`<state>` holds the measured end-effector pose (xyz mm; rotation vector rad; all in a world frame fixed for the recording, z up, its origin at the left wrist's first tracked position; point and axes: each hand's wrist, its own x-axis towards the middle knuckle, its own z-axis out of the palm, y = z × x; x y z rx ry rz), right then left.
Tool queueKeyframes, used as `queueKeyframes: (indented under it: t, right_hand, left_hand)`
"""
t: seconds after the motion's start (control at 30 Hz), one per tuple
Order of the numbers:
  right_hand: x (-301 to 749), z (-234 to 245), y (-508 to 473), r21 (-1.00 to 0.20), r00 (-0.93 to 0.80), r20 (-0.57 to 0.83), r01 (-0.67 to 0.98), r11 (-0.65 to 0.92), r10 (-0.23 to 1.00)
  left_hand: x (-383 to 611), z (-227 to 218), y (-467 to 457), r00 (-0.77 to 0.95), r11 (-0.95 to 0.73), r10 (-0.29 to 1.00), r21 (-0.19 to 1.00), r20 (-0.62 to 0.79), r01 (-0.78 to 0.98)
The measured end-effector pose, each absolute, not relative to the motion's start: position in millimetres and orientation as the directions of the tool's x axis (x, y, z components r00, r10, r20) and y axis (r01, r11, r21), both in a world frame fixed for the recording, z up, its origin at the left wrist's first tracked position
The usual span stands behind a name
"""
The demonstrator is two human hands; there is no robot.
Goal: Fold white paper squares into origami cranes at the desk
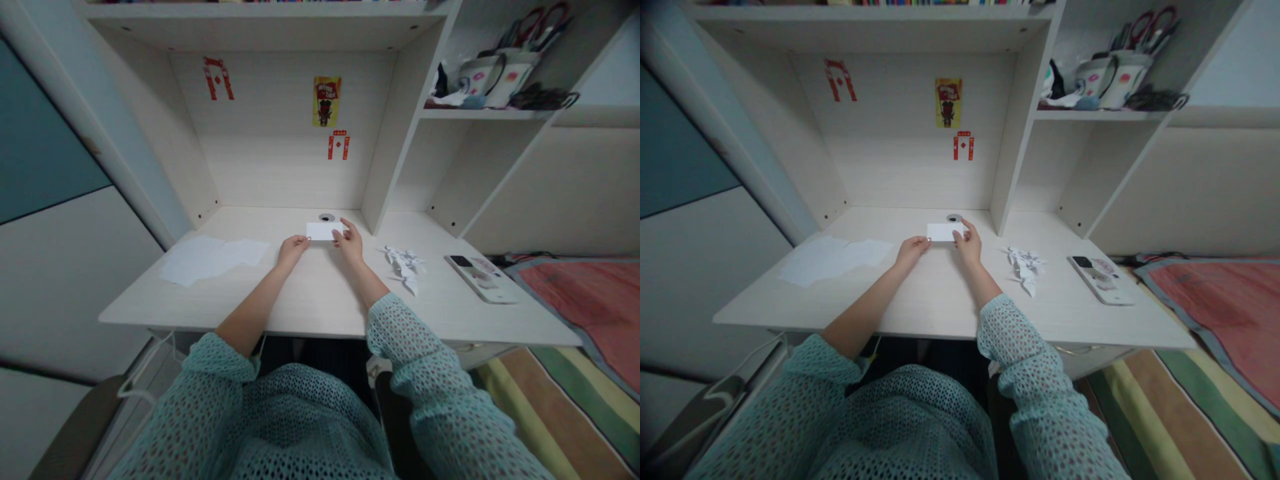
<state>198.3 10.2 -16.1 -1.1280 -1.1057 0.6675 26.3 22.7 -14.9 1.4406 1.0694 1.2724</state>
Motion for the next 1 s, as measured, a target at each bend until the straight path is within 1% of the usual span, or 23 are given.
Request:
queueKeyframes:
  t: [0.13, 0.2, 0.3, 0.4, 0.47, 0.53, 0.6, 0.63, 0.7, 0.8, 0.83, 0.9, 1.0]
  right_hand:
    - [197, -16, 10, -0.94, 0.395, 0.341, 0.135, 0.314, 0.853]
    - [197, -15, 11, -0.941, 0.418, 0.337, 0.11, 0.321, 0.843]
    - [197, -13, 12, -0.95, 0.434, 0.261, -0.045, 0.31, 0.862]
    - [198, -11, 15, -0.948, 0.41, 0.142, -0.205, 0.242, 0.901]
    - [197, -11, 15, -0.947, 0.392, 0.077, -0.258, 0.189, 0.917]
    - [195, -10, 14, -0.952, 0.372, 0.033, -0.27, 0.142, 0.927]
    - [192, -10, 12, -0.965, 0.313, 0.05, -0.228, 0.126, 0.948]
    - [190, -10, 10, -0.972, 0.269, 0.083, -0.188, 0.137, 0.959]
    - [187, -10, 7, -0.979, 0.197, 0.167, -0.083, 0.187, 0.966]
    - [184, -12, 2, -0.954, 0.173, 0.294, 0.117, 0.277, 0.94]
    - [183, -13, 1, -0.936, 0.163, 0.332, 0.179, 0.304, 0.929]
    - [181, -14, 0, -0.901, 0.118, 0.387, 0.262, 0.347, 0.915]
    - [179, -16, 0, -0.877, 0.046, 0.413, 0.288, 0.384, 0.91]
  left_hand:
    - [25, -15, 23, 0.083, -0.229, 0.971, 0.972, 0.224, 0.058]
    - [25, -15, 22, 0.072, -0.229, 0.972, 0.971, 0.224, 0.067]
    - [24, -15, 22, 0.057, -0.23, 0.973, 0.97, 0.226, 0.074]
    - [25, -15, 23, 0.048, -0.231, 0.973, 0.97, 0.228, 0.072]
    - [25, -16, 23, 0.029, -0.228, 0.974, 0.971, 0.226, 0.066]
    - [24, -16, 24, -0.002, -0.21, 0.978, 0.976, 0.21, 0.062]
    - [23, -15, 25, -0.028, -0.162, 0.986, 0.986, 0.163, 0.035]
    - [22, -13, 25, -0.033, -0.128, 0.991, 0.992, 0.128, 0.005]
    - [22, -10, 24, -0.011, -0.047, 0.999, 0.996, 0.047, -0.075]
    - [24, -6, 22, 0.073, 0.062, 0.996, 0.984, -0.05, -0.165]
    - [25, -6, 21, 0.102, 0.078, 0.993, 0.982, -0.06, -0.174]
    - [28, -7, 21, 0.142, 0.061, 0.989, 0.984, -0.038, -0.166]
    - [29, -14, 25, 0.16, -0.003, 0.987, 0.989, 0.027, -0.148]
